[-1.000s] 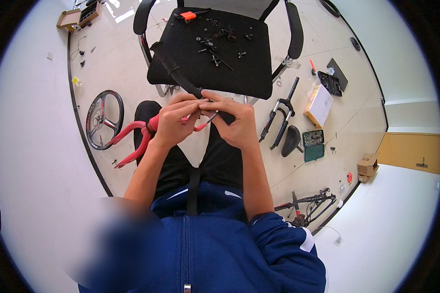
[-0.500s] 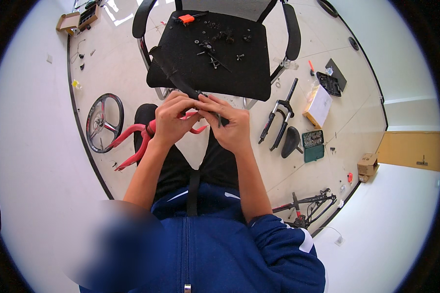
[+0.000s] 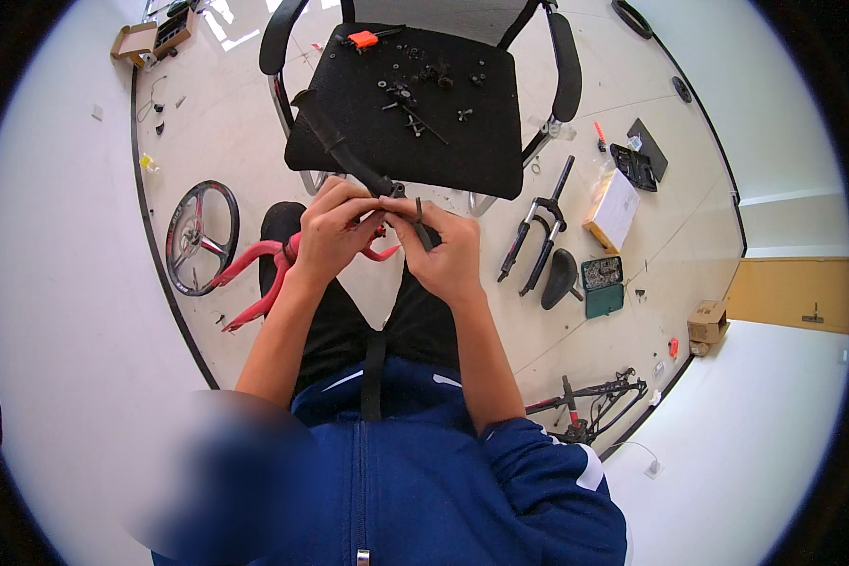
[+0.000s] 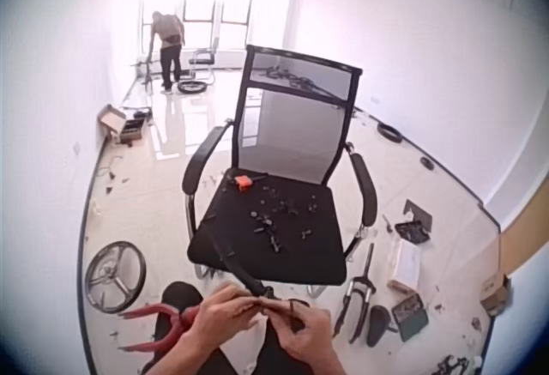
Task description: The person assembles a bicycle wheel by attaching a brake disc to the hub and tightening it with an Allen key. They then place the wheel and a red fork on a chair.
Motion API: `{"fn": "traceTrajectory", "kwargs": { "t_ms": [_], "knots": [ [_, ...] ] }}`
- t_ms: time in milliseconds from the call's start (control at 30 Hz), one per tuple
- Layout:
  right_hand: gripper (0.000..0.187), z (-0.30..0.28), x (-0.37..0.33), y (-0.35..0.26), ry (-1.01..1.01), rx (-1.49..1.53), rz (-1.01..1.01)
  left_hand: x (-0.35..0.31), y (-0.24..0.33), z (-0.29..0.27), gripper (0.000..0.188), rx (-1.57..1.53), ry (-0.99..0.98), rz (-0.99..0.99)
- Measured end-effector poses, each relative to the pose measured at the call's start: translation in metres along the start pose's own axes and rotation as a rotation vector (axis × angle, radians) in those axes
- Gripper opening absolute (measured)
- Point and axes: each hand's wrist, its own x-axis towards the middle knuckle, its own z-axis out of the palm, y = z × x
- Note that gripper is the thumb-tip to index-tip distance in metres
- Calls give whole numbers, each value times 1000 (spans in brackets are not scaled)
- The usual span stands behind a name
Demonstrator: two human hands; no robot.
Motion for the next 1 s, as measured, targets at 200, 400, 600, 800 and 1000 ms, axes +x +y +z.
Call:
{"fn": "traceTrajectory", "kwargs": {
  "t_ms": [200, 400, 600, 800, 1000],
  "knots": [
    [19, 3, -3, 2, 34, 6, 48, -5, -1, 3, 20, 10, 26, -18],
    [24, -1, 1, -1, -61, 99, 24, -5, 2, -8, 21, -12, -8, 24],
    [22, -5, 8, -4, -81, 193, 73, -1, -3, -3, 20, -30, 7, 58],
    [12, 21, -5, 6, 174, 435, 123, -15, 4, 12, 23, -19, 143, -62],
    [14, 27, -10, 11, 231, 294, 62, -15, 8, 11, 25, -18, 141, -48]
  ]
}}
